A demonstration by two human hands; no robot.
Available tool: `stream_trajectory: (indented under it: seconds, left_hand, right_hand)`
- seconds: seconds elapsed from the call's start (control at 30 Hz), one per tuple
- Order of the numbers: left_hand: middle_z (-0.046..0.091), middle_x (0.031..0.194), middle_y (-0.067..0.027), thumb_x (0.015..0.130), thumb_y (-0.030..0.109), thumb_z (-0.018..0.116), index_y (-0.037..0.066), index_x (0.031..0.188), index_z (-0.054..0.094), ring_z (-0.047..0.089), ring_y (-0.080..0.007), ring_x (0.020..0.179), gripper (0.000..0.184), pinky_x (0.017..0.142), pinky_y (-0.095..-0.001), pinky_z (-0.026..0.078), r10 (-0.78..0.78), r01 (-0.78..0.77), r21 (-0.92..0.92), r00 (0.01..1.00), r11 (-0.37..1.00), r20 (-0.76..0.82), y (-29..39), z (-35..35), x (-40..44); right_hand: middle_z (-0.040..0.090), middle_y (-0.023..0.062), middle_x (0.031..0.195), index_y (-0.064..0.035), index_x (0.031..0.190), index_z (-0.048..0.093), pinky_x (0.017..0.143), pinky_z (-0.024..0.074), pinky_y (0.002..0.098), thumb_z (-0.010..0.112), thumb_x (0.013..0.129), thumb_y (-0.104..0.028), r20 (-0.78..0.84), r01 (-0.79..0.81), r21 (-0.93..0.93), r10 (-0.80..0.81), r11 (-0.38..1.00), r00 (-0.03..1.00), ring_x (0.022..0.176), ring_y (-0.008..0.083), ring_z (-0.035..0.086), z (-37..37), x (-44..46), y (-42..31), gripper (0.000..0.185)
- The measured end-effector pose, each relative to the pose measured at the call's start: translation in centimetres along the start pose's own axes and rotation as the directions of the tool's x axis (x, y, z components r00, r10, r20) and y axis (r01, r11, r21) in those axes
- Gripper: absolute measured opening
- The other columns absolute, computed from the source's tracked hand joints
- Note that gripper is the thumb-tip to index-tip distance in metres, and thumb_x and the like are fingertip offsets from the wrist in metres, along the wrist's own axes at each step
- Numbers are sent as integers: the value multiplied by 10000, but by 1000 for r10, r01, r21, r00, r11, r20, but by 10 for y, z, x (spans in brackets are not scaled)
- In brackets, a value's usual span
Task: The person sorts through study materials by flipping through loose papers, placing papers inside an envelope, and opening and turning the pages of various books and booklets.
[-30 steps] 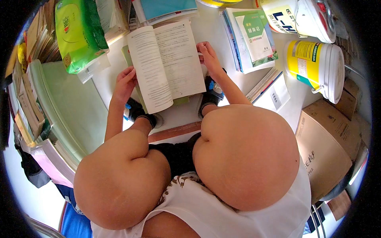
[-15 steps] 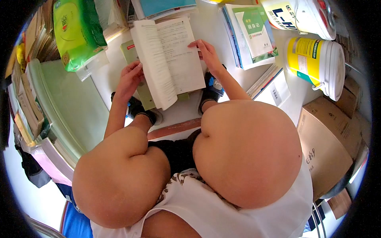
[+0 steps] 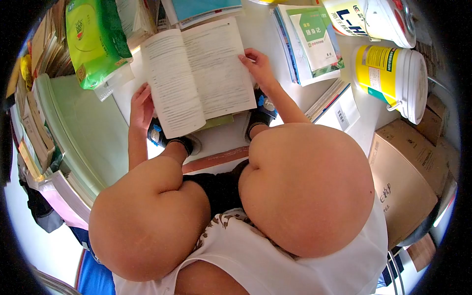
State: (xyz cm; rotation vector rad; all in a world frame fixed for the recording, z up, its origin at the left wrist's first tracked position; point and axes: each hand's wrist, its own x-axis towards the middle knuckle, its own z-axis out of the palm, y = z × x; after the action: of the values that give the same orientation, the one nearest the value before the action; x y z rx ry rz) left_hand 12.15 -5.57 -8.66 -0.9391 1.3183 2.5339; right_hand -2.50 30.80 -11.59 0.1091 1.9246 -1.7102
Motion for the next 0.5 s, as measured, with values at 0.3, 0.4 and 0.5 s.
stream_trajectory:
  seconds: [0.3,0.4,0.5]
  left_hand:
    - [709,913,-14,1001,143,649,28,1105,666,653,-83,775,156,773,-239,512,80,-64,174,993,983,-85,2,-44,-10]
    - [714,930,-24,1009,146,636,10,1127,664,660,-91,790,182,781,-240,515,86,-71,173,993,982,-82,-1,-36,-7]
    - [706,922,-20,1015,152,627,1,1134,661,651,-88,788,195,770,-238,509,76,-53,190,991,980,-113,2,-24,-9]
  right_hand:
    - [720,58,1027,-33,1267,624,784,529,244,657,986,-125,-84,-4,309,31,951,996,903,116,668,-12,-2,-16,298]
    - [709,70,1096,-34,1382,564,785,558,263,639,1012,-186,166,-267,374,220,888,961,930,113,678,-29,9,2,407]
    - [709,67,1105,-7,1333,585,813,572,267,618,1029,-216,301,-338,352,236,873,924,949,115,686,-37,10,9,371]
